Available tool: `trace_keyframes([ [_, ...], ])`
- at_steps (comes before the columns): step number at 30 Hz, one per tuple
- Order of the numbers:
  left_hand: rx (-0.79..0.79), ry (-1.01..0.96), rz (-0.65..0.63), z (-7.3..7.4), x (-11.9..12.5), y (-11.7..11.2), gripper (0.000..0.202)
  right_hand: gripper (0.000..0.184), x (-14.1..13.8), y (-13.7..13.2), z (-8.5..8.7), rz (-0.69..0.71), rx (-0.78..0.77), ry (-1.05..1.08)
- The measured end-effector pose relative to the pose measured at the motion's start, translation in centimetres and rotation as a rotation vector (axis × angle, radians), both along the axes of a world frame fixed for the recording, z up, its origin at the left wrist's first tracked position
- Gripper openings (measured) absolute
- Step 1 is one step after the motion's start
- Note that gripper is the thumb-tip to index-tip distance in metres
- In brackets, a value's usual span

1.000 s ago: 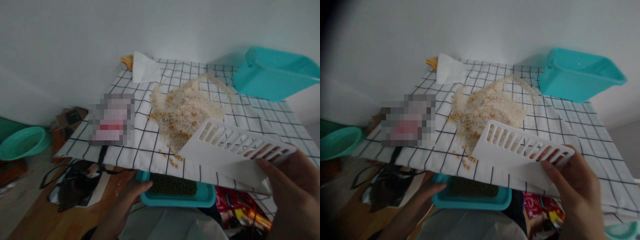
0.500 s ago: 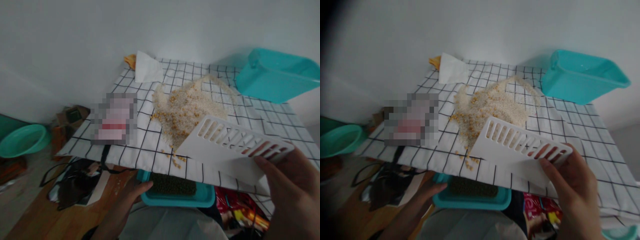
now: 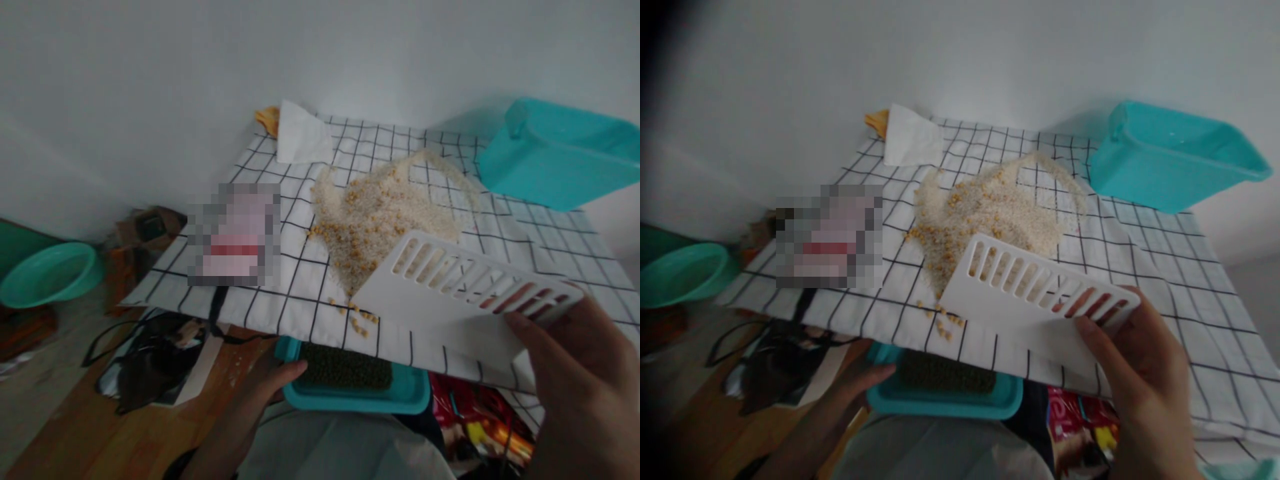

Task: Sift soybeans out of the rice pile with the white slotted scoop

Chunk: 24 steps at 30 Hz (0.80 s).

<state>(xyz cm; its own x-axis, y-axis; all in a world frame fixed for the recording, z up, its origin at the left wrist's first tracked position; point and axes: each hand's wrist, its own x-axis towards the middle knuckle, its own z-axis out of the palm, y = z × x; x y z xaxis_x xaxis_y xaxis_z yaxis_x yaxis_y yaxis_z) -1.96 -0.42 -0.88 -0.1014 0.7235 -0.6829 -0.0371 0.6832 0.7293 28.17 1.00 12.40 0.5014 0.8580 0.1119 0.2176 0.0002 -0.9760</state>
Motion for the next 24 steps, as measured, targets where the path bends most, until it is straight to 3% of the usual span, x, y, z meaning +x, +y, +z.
trace_keyframes([
  [7, 0.027, 0.009, 0.053, -0.5, -0.3, -0.2, 0.047, 0.024, -0.1, 0.1, 0.0, 0.004, -0.045, -0.023],
  [13, 0.024, -0.047, 0.024, -1.1, 0.0, -0.1, 0.059, 0.022, 0.9, 0.4, -0.8, 0.028, 0.090, -0.009],
  [19, 0.020, -0.054, 0.023, -0.8, -0.2, -0.8, 0.064, 0.019, 0.2, 1.0, -0.6, 0.072, 0.085, -0.004],
  [24, 0.005, 0.006, -0.030, -0.7, -0.4, -0.5, 0.053, 0.019, 0.2, 1.2, -1.0, 0.097, 0.120, 0.014],
])
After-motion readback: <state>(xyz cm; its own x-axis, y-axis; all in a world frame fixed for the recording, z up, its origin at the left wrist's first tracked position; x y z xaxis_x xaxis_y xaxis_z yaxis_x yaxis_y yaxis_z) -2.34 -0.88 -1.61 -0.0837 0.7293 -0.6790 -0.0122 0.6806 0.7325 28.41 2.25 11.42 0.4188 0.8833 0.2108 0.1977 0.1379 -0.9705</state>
